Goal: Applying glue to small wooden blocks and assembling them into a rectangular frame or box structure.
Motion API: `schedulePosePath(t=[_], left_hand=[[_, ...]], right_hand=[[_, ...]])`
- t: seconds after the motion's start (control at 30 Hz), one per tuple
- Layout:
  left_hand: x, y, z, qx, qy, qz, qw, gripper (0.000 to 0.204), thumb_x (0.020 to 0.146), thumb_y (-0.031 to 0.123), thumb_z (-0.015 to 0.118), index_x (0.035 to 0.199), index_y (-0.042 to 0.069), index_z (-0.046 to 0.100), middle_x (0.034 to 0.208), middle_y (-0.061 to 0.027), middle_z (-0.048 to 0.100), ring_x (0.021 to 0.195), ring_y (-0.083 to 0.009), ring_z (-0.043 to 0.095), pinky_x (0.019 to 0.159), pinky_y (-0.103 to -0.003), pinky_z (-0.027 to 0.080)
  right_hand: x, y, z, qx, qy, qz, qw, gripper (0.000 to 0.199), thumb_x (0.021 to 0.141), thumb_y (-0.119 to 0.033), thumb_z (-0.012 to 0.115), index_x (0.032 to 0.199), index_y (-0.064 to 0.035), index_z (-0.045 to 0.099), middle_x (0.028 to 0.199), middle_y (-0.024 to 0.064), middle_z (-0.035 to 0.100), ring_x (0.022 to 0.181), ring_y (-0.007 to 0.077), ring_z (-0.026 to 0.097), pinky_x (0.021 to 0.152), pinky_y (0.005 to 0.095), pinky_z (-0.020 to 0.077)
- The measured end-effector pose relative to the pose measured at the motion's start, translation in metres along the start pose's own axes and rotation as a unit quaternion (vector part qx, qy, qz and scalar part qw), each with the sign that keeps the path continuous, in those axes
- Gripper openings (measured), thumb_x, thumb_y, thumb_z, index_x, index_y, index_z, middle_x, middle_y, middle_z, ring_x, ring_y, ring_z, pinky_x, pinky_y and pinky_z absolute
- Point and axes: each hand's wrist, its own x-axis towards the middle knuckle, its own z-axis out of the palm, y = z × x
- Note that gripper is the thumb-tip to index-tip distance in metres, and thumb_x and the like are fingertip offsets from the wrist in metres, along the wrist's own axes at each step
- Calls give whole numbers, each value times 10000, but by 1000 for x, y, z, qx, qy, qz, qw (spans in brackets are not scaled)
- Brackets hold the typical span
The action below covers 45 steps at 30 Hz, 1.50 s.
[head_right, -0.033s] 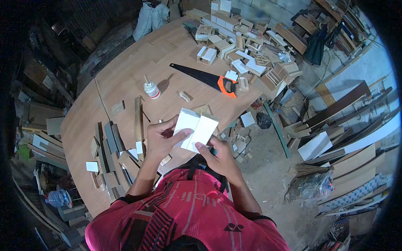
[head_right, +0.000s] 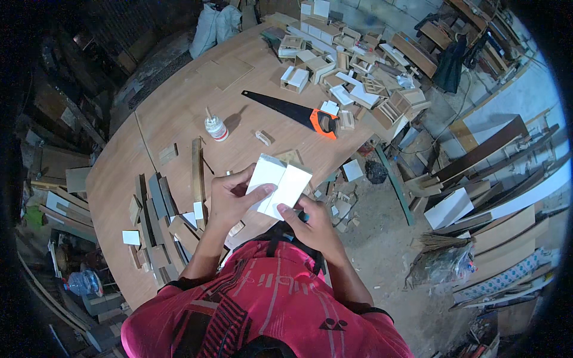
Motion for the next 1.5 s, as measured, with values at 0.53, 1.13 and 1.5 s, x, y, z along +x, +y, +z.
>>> schedulePosePath(t=[0.53,1.13,1.5], left_hand=[[23,-17,-15,0,-93,-174,980,422,788,95,821,1156,-53,678,987,-41,690,867,-67,593,777,-234,491],[27,-55,-32,-60,-76,-195,976,504,736,145,851,1153,-73,672,996,-112,720,880,-128,656,801,-254,500],[19,-116,-88,-13,-54,-293,954,465,784,231,823,1115,-61,677,920,-121,711,765,-173,680,684,-268,531]], right_hand=[[-4,32,27,105,25,94,990,254,925,-204,700,875,45,701,707,-28,616,669,29,473,571,224,385],[12,36,26,81,-25,131,988,298,924,-250,702,874,43,704,710,-57,583,672,19,457,561,219,346],[43,119,41,168,-88,194,963,286,942,-256,674,996,25,683,797,9,654,691,61,567,637,242,456]])
